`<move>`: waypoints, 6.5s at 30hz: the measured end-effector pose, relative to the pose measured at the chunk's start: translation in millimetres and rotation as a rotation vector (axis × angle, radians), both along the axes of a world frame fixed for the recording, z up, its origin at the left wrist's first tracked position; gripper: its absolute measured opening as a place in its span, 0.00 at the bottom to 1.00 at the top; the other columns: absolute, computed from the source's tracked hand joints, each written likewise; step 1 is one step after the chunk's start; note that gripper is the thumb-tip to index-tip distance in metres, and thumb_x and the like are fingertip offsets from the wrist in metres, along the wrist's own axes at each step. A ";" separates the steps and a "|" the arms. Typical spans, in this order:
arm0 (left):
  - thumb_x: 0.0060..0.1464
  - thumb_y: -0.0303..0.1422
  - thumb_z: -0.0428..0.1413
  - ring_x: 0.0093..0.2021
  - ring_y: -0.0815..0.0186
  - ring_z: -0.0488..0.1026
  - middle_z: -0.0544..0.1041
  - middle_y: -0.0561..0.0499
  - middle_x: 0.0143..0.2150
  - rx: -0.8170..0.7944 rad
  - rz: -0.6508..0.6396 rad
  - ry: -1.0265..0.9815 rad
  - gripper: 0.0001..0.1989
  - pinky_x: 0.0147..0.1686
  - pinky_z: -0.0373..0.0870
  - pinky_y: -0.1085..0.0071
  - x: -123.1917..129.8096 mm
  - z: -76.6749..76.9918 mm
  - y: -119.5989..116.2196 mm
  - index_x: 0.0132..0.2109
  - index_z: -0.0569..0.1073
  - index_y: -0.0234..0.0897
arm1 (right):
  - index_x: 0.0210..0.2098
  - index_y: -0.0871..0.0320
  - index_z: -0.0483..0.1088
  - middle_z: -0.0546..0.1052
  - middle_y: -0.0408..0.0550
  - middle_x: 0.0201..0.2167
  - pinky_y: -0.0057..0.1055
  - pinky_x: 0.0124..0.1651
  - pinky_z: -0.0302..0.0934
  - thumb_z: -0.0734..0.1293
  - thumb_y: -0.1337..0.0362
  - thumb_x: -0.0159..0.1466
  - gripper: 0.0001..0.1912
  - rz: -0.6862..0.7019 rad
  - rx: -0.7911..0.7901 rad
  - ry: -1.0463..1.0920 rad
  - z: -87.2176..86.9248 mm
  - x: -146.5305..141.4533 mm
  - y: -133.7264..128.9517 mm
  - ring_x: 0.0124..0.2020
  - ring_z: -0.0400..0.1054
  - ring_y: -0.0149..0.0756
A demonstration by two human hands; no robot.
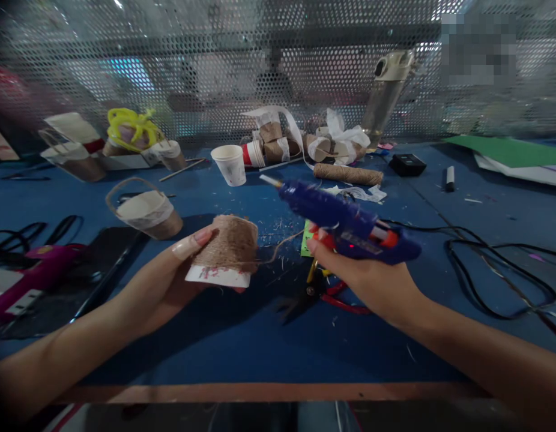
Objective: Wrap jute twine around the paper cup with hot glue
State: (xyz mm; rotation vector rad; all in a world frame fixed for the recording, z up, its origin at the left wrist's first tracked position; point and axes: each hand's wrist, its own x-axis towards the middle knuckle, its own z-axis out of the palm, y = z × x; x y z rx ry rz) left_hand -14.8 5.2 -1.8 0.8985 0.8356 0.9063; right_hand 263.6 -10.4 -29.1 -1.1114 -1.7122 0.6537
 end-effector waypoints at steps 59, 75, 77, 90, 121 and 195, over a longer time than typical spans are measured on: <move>0.58 0.41 0.67 0.46 0.59 0.80 0.83 0.50 0.46 0.249 0.245 0.114 0.15 0.41 0.78 0.71 -3.5 4.0 -5.2 0.50 0.80 0.44 | 0.29 0.53 0.61 0.67 0.38 0.25 0.29 0.26 0.53 0.70 0.73 0.57 0.13 0.196 0.225 -0.377 15.5 -7.1 -11.9 0.23 0.59 0.29; 0.57 0.41 0.67 0.50 0.58 0.78 0.82 0.49 0.50 0.210 0.275 0.127 0.17 0.40 0.78 0.72 -2.7 4.0 -5.2 0.52 0.80 0.43 | 0.28 0.53 0.58 0.65 0.37 0.24 0.28 0.25 0.51 0.68 0.74 0.56 0.14 0.198 0.219 -0.386 18.0 -12.0 -13.9 0.22 0.57 0.28; 0.57 0.41 0.67 0.48 0.59 0.78 0.82 0.50 0.48 0.206 0.265 0.127 0.17 0.40 0.77 0.73 -2.5 3.8 -5.4 0.52 0.80 0.44 | 0.28 0.52 0.58 0.66 0.38 0.24 0.28 0.25 0.52 0.68 0.74 0.55 0.14 0.196 0.208 -0.387 18.8 -13.3 -13.5 0.22 0.58 0.28; 0.59 0.38 0.65 0.44 0.62 0.77 0.80 0.53 0.44 0.214 0.237 0.080 0.17 0.41 0.78 0.71 -2.8 3.5 -5.9 0.55 0.77 0.49 | 0.27 0.53 0.58 0.65 0.38 0.23 0.28 0.24 0.51 0.67 0.74 0.55 0.14 0.174 0.217 -0.411 20.4 -13.4 -14.0 0.22 0.57 0.28; 0.59 0.37 0.62 0.51 0.52 0.79 0.83 0.46 0.46 0.122 0.167 -0.086 0.11 0.46 0.78 0.64 -1.3 1.2 -4.5 0.47 0.83 0.39 | 0.30 0.52 0.59 0.67 0.38 0.27 0.29 0.28 0.51 0.67 0.76 0.58 0.14 0.152 0.209 -0.455 11.4 -7.5 -16.0 0.25 0.60 0.29; 0.63 0.38 0.58 0.54 0.54 0.78 0.83 0.43 0.53 0.081 0.240 -0.124 0.16 0.48 0.78 0.64 0.8 7.9 -6.7 0.54 0.79 0.38 | 0.27 0.52 0.57 0.65 0.37 0.23 0.27 0.25 0.51 0.67 0.74 0.56 0.14 0.142 0.264 -0.417 17.9 -14.3 -16.2 0.21 0.56 0.27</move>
